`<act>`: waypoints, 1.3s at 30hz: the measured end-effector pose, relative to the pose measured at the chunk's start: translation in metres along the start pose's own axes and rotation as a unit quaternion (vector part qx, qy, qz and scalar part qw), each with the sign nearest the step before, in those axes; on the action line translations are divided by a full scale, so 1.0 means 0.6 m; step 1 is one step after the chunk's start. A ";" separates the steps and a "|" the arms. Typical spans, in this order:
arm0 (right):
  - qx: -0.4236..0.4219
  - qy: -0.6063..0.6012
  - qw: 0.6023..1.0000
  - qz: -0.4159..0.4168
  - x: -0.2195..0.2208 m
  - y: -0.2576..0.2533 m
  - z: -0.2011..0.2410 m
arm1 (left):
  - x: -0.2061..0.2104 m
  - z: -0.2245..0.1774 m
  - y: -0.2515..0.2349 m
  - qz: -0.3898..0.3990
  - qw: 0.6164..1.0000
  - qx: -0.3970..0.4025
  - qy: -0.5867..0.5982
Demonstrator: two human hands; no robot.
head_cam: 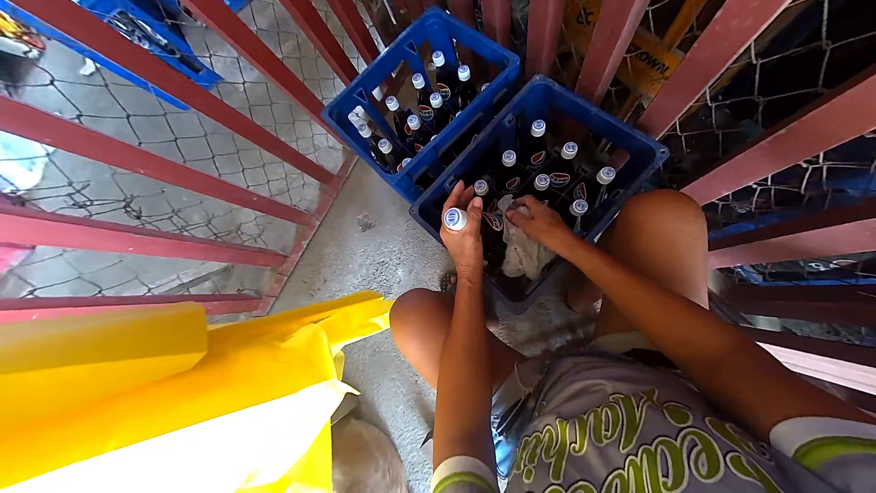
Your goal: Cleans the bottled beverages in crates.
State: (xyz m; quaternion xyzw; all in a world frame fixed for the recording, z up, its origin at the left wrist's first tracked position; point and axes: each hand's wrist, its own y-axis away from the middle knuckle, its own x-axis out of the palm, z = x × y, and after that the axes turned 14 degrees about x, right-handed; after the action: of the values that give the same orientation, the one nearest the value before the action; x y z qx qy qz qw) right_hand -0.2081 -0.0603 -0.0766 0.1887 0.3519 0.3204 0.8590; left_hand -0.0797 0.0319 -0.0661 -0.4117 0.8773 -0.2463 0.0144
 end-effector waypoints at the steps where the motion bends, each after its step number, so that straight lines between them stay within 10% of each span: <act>1: -0.014 -0.018 0.999 -0.035 -0.010 0.004 -0.001 | 0.001 0.003 -0.001 -0.004 1.000 0.002 0.004; 10: -0.033 -0.005 0.995 -0.091 -0.082 0.043 0.037 | 0.005 0.003 -0.006 -0.015 1.000 0.004 0.003; 17: 0.013 -0.234 0.972 0.008 -0.070 0.047 0.039 | 0.005 0.003 -0.005 -0.014 1.000 -0.004 0.001; 28: -0.260 -0.169 0.948 -0.071 0.082 0.027 0.047 | 0.016 0.002 -0.002 -0.015 1.000 0.007 -0.011; 34: -0.077 -0.207 0.967 0.128 0.064 -0.083 0.014 | 0.004 0.008 -0.006 -0.009 1.000 0.000 0.012; 39: -0.060 -0.159 0.985 -0.005 0.058 0.014 0.097 | 0.011 0.005 0.001 -0.001 1.000 0.006 0.007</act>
State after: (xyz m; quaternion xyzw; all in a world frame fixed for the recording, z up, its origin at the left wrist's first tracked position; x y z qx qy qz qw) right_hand -0.1505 -0.0362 -0.0492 0.1836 0.1921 0.3025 0.9154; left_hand -0.0838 0.0260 -0.0676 -0.4104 0.8757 -0.2544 0.0102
